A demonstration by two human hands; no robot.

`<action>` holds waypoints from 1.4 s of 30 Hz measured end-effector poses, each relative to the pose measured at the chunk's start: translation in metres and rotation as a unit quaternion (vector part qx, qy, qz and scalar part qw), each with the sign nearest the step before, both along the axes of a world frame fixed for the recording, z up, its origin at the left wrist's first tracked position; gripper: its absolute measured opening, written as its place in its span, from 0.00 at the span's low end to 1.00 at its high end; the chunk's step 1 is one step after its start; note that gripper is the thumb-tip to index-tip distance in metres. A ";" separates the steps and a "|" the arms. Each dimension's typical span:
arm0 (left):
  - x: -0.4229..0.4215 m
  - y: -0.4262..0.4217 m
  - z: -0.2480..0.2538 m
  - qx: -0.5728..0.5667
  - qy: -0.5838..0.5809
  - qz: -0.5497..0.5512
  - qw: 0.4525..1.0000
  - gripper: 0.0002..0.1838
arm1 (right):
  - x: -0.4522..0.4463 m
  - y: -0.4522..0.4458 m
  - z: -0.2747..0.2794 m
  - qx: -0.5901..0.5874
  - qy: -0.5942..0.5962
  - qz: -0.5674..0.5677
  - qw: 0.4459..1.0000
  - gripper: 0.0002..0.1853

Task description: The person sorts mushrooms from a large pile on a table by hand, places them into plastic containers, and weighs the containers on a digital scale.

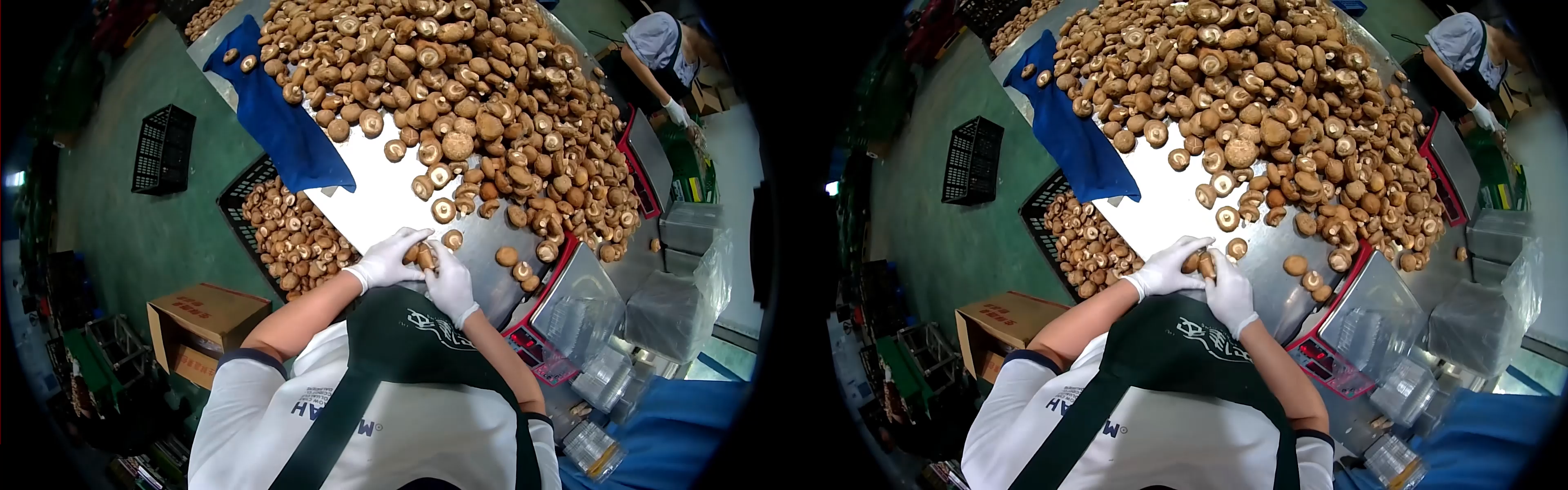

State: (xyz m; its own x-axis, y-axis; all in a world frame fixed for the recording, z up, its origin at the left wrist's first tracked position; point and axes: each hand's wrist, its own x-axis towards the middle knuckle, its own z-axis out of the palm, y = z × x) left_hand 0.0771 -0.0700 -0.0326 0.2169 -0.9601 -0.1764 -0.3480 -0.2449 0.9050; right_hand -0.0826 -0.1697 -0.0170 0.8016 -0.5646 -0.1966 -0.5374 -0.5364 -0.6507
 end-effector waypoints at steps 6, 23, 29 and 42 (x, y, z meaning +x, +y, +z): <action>0.027 0.044 -0.001 0.012 0.027 0.080 0.996 0.14 | 0.022 -0.029 0.000 0.227 -0.084 -0.055 0.969 0.20; 0.013 0.007 -0.013 0.045 -0.311 -0.191 0.930 0.30 | 0.119 -0.109 -0.012 -0.295 0.099 0.080 0.947 0.29; 0.023 0.044 0.016 0.067 -0.123 -0.012 0.990 0.20 | 0.104 -0.119 0.000 -0.229 -0.014 0.075 0.970 0.22; 0.092 0.050 0.043 -0.043 -0.200 0.280 0.938 0.26 | 0.070 -0.048 0.046 0.467 -0.116 -0.075 0.874 0.21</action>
State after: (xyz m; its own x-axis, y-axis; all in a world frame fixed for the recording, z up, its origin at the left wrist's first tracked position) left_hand 0.1687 -0.0196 0.0102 0.7245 -0.6821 0.0994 -0.5019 -0.4232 0.7543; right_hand -0.0121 -0.2181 0.0287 0.8120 -0.3469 -0.4694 -0.3518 0.3508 -0.8679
